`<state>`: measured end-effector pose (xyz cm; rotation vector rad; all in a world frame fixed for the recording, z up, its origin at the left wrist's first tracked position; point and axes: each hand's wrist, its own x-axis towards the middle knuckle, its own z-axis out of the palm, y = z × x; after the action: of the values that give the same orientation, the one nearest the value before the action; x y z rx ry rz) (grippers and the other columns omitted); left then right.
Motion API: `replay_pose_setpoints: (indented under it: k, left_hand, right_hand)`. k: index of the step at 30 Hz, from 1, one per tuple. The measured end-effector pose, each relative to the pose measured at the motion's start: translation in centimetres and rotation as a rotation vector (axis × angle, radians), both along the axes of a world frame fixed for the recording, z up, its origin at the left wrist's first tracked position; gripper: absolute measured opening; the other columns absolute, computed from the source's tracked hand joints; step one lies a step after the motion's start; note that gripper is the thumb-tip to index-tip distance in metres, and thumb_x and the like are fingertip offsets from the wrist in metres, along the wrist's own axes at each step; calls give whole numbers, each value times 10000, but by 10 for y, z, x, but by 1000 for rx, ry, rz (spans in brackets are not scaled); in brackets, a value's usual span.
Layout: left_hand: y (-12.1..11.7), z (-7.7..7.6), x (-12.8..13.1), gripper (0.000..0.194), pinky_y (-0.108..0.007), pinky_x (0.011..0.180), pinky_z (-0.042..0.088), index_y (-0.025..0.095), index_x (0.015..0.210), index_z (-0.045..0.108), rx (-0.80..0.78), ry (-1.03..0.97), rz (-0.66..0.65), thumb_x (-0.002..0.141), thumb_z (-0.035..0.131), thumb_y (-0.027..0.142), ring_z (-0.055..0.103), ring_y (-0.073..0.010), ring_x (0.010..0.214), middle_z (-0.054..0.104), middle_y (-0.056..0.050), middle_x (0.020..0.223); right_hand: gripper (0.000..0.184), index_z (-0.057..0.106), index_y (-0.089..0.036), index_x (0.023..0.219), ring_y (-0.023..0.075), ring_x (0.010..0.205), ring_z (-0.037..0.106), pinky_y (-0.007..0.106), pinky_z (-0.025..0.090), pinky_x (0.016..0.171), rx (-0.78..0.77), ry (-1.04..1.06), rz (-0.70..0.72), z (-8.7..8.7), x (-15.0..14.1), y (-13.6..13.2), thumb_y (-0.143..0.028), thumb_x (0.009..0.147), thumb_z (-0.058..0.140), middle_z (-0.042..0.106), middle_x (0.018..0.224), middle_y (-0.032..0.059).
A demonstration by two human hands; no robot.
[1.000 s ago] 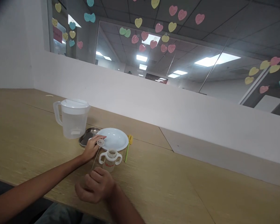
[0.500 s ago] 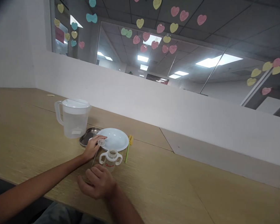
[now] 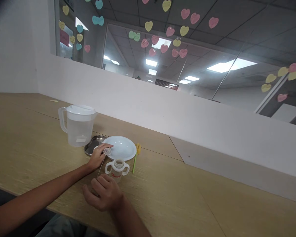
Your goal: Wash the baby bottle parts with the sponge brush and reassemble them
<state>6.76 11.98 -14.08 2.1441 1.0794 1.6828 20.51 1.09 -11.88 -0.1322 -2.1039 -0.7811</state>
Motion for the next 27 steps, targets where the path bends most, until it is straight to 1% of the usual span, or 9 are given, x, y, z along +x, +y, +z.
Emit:
replay_pose_setpoints:
  k: [6,12,19,24,27]
  left_hand:
    - [0,0,0,341,-351,910,431,175,1026,642,-7,-12,-16,789,405,113,568,-185,992,643,-58,1039]
    - [0,0,1,351,-341,899,433,171,1016,641,-13,-8,-8,773,398,96,569,-183,983,643,-58,1032]
    - [0,-1,2,348,-341,903,433,177,1010,646,-15,-6,1,777,399,99,573,-184,986,647,-57,1031]
    - [0,0,2,370,-346,908,434,181,1013,650,-24,-8,-1,760,394,95,571,-184,990,647,-53,1032]
    - [2,-1,2,373,-350,902,437,190,1019,654,-32,-15,0,763,399,102,571,-184,983,648,-51,1027]
  right_hand:
    - [130,575,-173,911,95,628,491,232,437,559,-12,17,-21,3,0,-2,-95,809,552,553,702,8]
    - [123,584,-171,916,101,662,519,239,463,585,-15,12,-5,0,2,0,-111,822,532,577,738,23]
    - [120,599,-162,883,107,650,506,245,457,586,-21,12,-16,-1,1,0,-102,820,517,569,723,29]
    - [136,597,-142,890,121,675,521,243,446,570,-21,42,48,1,0,-1,-93,821,491,566,723,38]
    - [150,593,-141,910,122,674,520,248,449,575,-16,47,42,1,1,0,-94,825,478,568,733,43]
